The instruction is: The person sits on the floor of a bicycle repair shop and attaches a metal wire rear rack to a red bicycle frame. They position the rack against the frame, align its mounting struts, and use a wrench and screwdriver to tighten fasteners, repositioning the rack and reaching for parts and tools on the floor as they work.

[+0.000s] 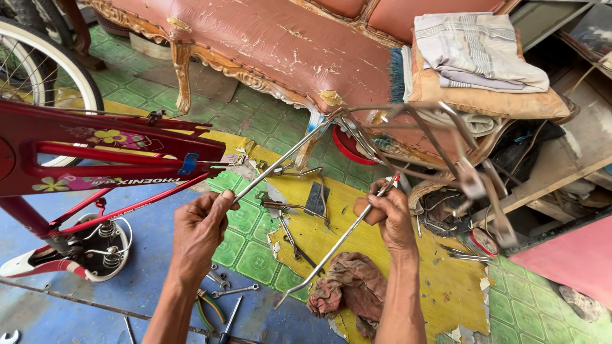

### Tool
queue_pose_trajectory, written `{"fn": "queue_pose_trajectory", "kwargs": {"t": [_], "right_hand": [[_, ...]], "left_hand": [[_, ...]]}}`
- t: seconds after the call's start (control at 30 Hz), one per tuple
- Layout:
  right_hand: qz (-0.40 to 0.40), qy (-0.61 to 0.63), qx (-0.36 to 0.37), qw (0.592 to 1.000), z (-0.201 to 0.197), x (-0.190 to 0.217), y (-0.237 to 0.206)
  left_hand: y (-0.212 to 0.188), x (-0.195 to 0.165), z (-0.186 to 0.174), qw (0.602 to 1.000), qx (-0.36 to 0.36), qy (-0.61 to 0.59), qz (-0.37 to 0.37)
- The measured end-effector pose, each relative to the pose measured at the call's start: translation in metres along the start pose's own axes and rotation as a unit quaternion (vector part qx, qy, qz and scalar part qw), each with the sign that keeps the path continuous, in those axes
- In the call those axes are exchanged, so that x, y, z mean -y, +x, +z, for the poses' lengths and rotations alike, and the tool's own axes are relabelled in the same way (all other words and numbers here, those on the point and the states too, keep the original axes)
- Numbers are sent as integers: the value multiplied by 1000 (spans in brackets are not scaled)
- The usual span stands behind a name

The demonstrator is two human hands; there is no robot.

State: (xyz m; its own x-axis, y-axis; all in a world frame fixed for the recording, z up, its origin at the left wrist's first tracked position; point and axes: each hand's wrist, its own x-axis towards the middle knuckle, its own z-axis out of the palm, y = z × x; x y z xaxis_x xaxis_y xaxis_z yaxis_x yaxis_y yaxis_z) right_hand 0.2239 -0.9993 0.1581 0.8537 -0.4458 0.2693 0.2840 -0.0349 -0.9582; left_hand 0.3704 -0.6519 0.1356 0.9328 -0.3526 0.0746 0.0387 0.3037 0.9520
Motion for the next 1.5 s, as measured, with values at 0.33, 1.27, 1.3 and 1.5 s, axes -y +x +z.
{"fn": "queue_pose_trajectory", "kwargs": {"t": [0.33,1.27,1.3,1.5], "right_hand": [[5,-7,-28,1000,-14,-42,7],[51,161,-95,981,-1,-108,12],[55,156,-105,981,1,-110,11],[48,173,-115,977,5,-106,11]], "left_hand": [[-26,-48,22,978,-28,194,71],[-81,-97,72,905,112,337,233],[-82,-97,73,903,117,331,246],[-88,-92,80,903,156,336,219]]}}
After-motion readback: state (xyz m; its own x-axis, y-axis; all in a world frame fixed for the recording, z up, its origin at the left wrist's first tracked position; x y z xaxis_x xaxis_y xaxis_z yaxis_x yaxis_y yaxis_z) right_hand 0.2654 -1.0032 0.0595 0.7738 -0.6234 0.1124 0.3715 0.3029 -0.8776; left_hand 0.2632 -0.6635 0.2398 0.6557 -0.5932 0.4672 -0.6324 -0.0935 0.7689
